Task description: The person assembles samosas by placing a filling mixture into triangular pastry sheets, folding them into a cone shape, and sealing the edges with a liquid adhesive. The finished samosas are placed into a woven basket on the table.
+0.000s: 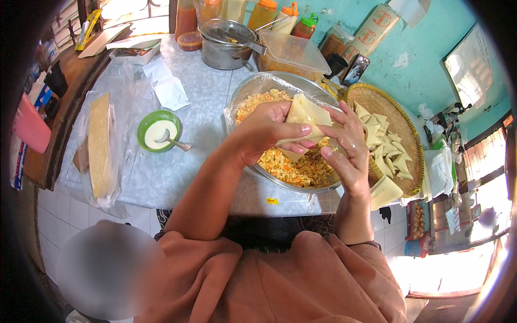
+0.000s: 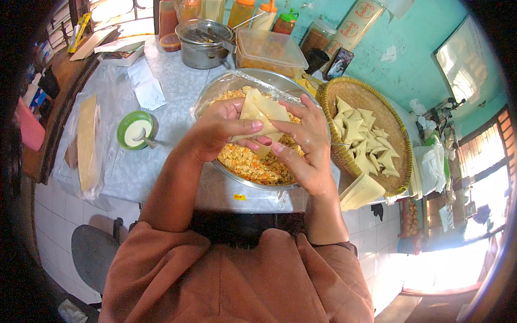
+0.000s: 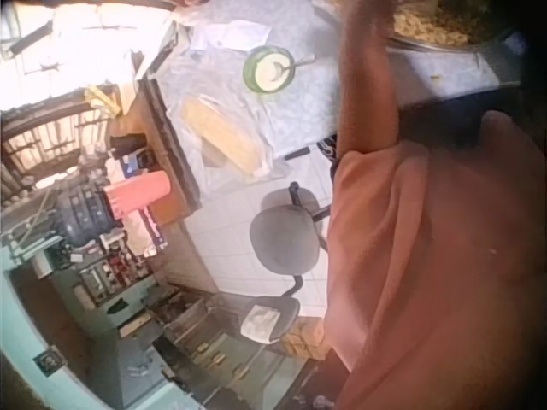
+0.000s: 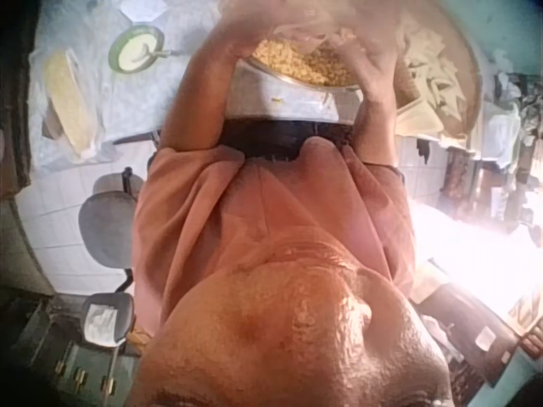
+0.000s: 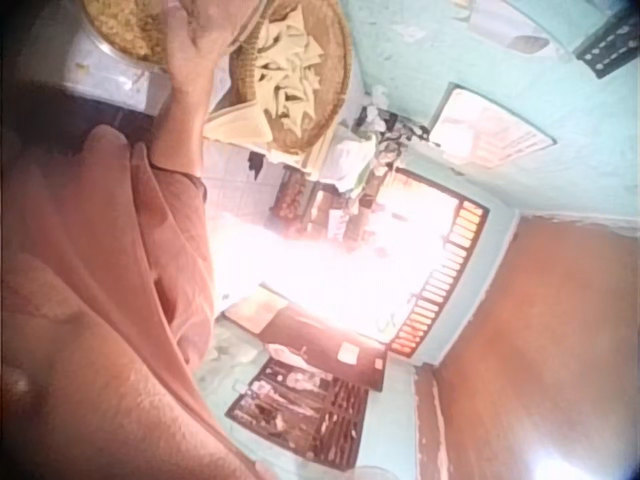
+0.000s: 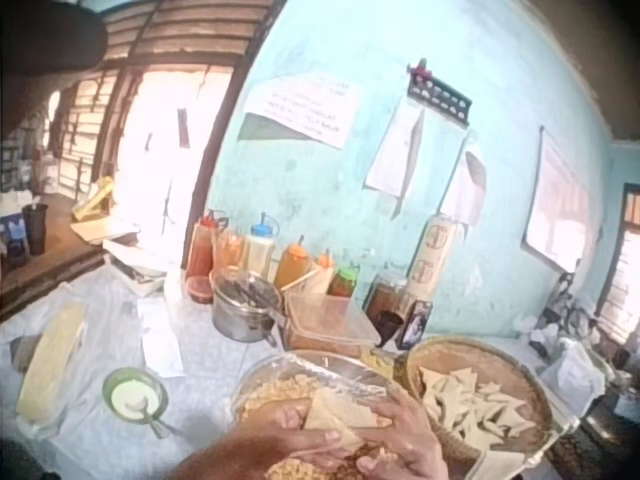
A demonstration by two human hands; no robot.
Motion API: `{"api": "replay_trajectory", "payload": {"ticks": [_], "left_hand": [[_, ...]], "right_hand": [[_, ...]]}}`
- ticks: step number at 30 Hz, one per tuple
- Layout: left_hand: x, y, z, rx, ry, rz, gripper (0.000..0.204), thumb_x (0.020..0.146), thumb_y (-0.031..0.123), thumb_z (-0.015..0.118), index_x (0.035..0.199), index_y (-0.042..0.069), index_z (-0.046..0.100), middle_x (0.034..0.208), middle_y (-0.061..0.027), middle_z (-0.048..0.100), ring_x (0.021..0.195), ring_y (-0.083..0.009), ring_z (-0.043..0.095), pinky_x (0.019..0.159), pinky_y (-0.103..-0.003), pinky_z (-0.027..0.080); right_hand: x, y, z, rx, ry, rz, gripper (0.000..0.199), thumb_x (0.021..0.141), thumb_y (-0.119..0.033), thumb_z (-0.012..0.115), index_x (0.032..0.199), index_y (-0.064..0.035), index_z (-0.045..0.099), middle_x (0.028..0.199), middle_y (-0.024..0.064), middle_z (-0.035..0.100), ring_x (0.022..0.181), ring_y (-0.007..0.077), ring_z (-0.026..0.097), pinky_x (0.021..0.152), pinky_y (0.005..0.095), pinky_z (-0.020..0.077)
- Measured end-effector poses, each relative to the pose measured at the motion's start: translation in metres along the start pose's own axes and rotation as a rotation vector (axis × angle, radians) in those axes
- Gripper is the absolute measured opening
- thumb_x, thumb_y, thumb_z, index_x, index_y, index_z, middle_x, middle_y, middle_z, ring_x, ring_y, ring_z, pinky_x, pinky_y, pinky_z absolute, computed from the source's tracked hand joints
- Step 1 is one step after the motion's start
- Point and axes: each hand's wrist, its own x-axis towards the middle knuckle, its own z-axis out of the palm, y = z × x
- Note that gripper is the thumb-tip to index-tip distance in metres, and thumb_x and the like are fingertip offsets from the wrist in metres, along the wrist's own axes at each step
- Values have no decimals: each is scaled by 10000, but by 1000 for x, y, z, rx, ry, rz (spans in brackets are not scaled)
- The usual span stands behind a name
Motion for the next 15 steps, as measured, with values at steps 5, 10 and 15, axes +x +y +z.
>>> {"api": "replay_trajectory", "payload": {"ticks": [5, 10, 15], "left_hand": [[-1, 4, 1, 44, -49, -52, 405, 818, 213, 625, 1146, 12, 498, 1037, -105, 612, 844, -173, 635, 694, -253, 521], [-3, 3, 1, -3, -104, -33, 416, 829, 230, 623, 1159, 12, 496, 1036, -115, 614, 843, -179, 639, 695, -253, 521], [-6, 5, 2, -6, -129, -45, 405, 842, 235, 614, 1159, 12, 496, 1035, -114, 615, 844, -178, 640, 692, -256, 524]], "right_hand": [[0, 0, -3, 7, 1, -21, 327, 687, -217, 637, 971, -57, 662, 1189, 169, 536, 1232, 393, 335, 1020, 481, 224], [-1, -6, 3, -39, -9, -79, 349, 679, -241, 629, 972, -55, 666, 1199, 173, 526, 1239, 399, 321, 1022, 481, 218], [2, -3, -4, 45, -17, -140, 432, 682, -322, 607, 1018, -56, 658, 1229, 191, 497, 1250, 411, 296, 1029, 495, 194]]}}
